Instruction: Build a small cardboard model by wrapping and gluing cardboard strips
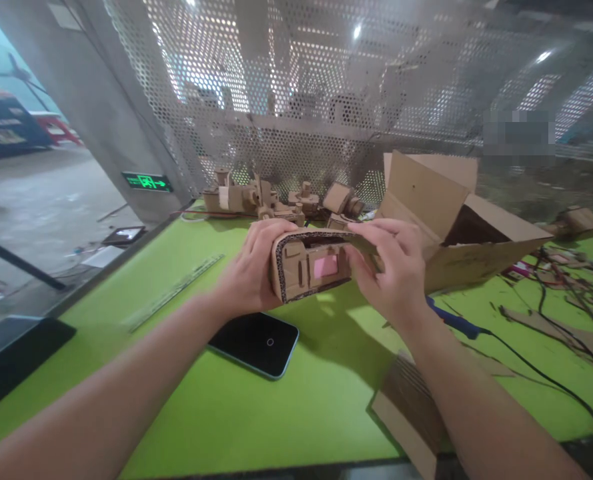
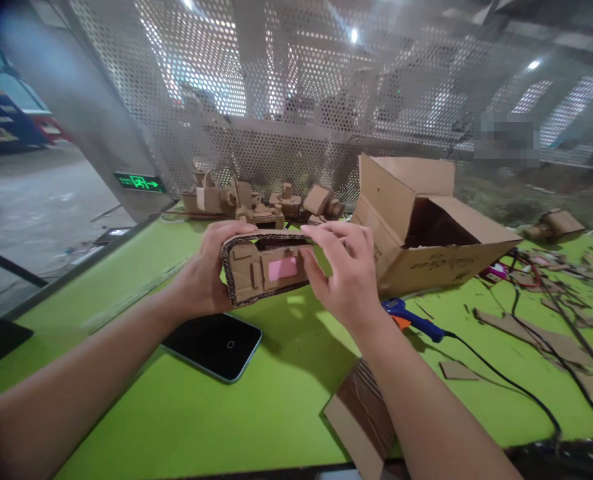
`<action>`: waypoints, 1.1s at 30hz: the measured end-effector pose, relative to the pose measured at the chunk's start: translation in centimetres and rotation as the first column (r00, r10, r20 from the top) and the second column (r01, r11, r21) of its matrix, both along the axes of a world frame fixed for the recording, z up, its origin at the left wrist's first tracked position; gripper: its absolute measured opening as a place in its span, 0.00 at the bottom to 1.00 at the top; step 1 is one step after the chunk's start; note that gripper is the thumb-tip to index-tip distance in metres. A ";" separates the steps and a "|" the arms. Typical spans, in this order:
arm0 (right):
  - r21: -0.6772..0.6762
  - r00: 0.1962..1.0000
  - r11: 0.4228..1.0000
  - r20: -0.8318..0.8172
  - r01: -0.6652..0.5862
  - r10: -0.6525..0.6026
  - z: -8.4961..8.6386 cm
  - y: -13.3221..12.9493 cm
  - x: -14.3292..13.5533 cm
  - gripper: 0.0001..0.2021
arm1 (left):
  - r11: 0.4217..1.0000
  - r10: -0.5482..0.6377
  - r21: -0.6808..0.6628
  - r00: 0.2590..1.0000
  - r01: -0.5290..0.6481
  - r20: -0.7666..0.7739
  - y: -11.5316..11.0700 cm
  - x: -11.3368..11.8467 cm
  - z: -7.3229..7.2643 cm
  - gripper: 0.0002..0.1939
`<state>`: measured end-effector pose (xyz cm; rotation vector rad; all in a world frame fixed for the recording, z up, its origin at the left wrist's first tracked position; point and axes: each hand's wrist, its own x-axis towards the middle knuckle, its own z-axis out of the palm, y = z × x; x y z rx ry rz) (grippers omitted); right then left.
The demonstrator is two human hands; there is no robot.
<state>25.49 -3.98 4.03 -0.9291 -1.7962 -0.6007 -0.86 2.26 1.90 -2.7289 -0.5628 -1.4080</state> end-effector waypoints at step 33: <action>-0.242 0.971 0.970 0.221 -0.033 0.089 -0.3 0.4 1.3 0.20 | 0.997 -0.018 0.071 0.992 0.027 -0.121 -1.3 0.9 0.3 0.43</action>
